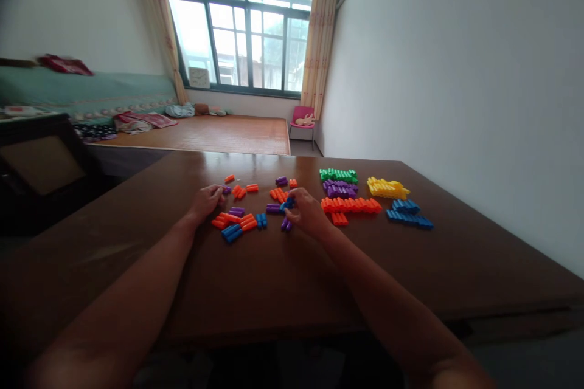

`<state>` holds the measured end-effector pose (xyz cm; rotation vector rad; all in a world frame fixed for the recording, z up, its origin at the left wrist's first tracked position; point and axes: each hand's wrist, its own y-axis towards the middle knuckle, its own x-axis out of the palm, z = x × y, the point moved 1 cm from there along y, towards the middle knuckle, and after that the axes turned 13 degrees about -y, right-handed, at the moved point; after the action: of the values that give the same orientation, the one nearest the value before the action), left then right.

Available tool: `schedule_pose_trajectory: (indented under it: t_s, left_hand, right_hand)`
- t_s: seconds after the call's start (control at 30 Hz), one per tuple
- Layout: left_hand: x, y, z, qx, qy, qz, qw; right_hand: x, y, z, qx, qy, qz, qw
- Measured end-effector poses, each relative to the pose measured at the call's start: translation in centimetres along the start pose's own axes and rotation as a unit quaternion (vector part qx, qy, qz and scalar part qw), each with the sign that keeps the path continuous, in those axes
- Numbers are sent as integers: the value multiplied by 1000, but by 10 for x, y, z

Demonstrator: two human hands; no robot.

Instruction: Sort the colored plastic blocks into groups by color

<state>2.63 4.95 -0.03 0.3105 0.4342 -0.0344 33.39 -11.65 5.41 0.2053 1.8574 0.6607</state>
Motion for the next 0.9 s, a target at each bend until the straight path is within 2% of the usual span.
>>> schedule_pose_trajectory:
  t_s: [0.07,0.13,0.27,0.33,0.4,0.43,0.5,0.57,0.67,0.77,0.9]
  left_hand:
    - [-1,1,1,7,15,-2,1000]
    - [-3,2,2,8,22,2,1000]
    - [-5,3,2,10,22,-6,1000]
    - [-7,3,1,15,30,-10,999]
    - [-8,4,0,20,39,-13,999]
    - [-9,4,-1,21,42,-15,999]
    - [-9,4,-2,19,40,-16,999]
    - [-10,4,-2,18,38,-18,999]
    - [-11,4,-2,24,45,-20,999]
    - [-11,4,-2,27,51,-18,998]
    - [-10,4,-3,31,47,-19,998]
  right_hand:
    - [-21,-6,32,66,18,67,995]
    - [-45,-20,78,136,22,147,979]
    - [-85,-80,180,290,-15,305,907]
    - [-96,-116,221,373,-58,332,865]
    - [-101,-145,247,442,-95,318,833]
    - [-101,-154,255,462,-110,302,827]
    - [-98,-162,259,472,-139,258,831]
    - [-93,-160,256,469,-168,207,842]
    - [-87,-151,247,485,-220,153,832]
    - [-85,-149,244,489,-250,133,825]
    - [-84,-153,248,466,-243,130,841]
